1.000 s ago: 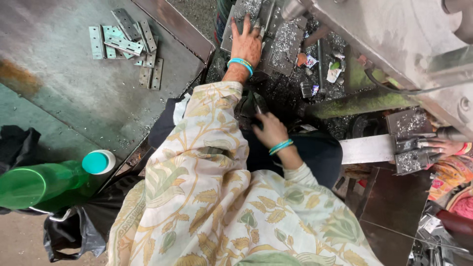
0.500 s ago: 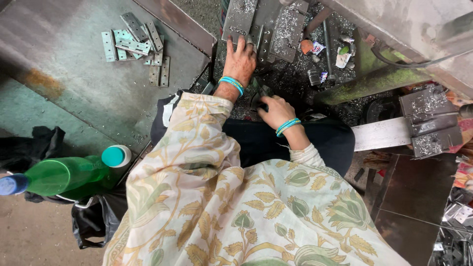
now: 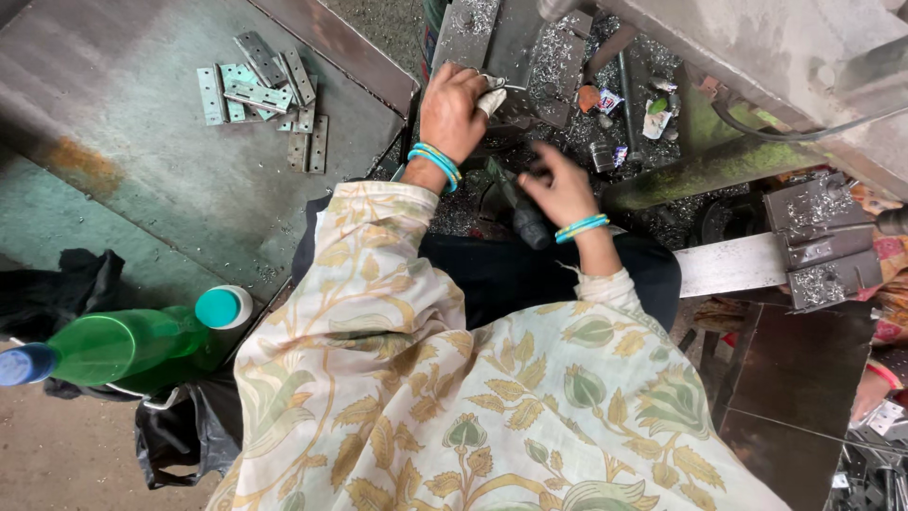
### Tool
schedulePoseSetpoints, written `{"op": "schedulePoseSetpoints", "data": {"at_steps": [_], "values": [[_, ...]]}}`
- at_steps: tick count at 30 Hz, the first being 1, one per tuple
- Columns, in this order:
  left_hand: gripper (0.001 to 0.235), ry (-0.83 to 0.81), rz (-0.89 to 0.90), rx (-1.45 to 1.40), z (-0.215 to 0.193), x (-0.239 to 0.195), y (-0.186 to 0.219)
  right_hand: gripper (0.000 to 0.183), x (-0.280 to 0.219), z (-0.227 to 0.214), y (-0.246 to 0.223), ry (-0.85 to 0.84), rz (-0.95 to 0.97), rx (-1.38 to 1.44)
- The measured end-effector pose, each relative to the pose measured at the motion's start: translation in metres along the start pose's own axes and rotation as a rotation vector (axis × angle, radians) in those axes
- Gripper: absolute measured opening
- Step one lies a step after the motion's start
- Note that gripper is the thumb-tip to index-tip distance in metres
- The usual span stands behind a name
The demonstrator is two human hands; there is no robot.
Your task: The person positions metal hinge components under a drill press, operating a lever by hand to drill holes into the pieces before setting them aside on a metal surface.
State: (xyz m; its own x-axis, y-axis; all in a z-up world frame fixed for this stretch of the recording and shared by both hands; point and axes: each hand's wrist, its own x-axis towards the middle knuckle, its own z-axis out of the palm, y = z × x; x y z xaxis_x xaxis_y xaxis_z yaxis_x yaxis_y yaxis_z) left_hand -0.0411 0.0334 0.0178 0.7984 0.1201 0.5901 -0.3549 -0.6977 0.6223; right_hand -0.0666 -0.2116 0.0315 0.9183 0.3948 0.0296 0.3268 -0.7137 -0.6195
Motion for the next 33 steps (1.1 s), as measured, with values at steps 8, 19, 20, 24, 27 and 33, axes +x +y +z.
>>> {"op": "schedulePoseSetpoints", "data": {"at_steps": [8, 19, 20, 24, 27, 33], "values": [[0.026, -0.067, -0.282, -0.769, 0.037, 0.023, -0.023, 0.038, 0.051, -0.011, 0.017, 0.379, 0.058, 0.843], [0.043, -0.268, -0.074, 0.380, 0.050, 0.023, -0.033, 0.039, 0.083, 0.043, 0.009, 0.331, -0.414, -0.362], [0.042, -0.320, -0.053, 0.422, 0.052, 0.018, -0.029, 0.039, 0.082, 0.045, 0.007, 0.318, -0.391, -0.319], [0.044, -0.443, -0.005, 0.551, 0.060, 0.008, -0.017, 0.036, 0.064, 0.027, -0.012, 0.178, -0.179, -0.124], [0.037, -0.464, 0.004, 0.626, 0.071, 0.008, -0.019, 0.040, 0.025, 0.002, -0.027, -0.016, -0.185, -0.179], [0.034, -0.421, -0.015, 0.631, 0.095, 0.018, -0.032, 0.055, -0.040, 0.035, -0.017, -0.107, -0.099, -0.283]]}}
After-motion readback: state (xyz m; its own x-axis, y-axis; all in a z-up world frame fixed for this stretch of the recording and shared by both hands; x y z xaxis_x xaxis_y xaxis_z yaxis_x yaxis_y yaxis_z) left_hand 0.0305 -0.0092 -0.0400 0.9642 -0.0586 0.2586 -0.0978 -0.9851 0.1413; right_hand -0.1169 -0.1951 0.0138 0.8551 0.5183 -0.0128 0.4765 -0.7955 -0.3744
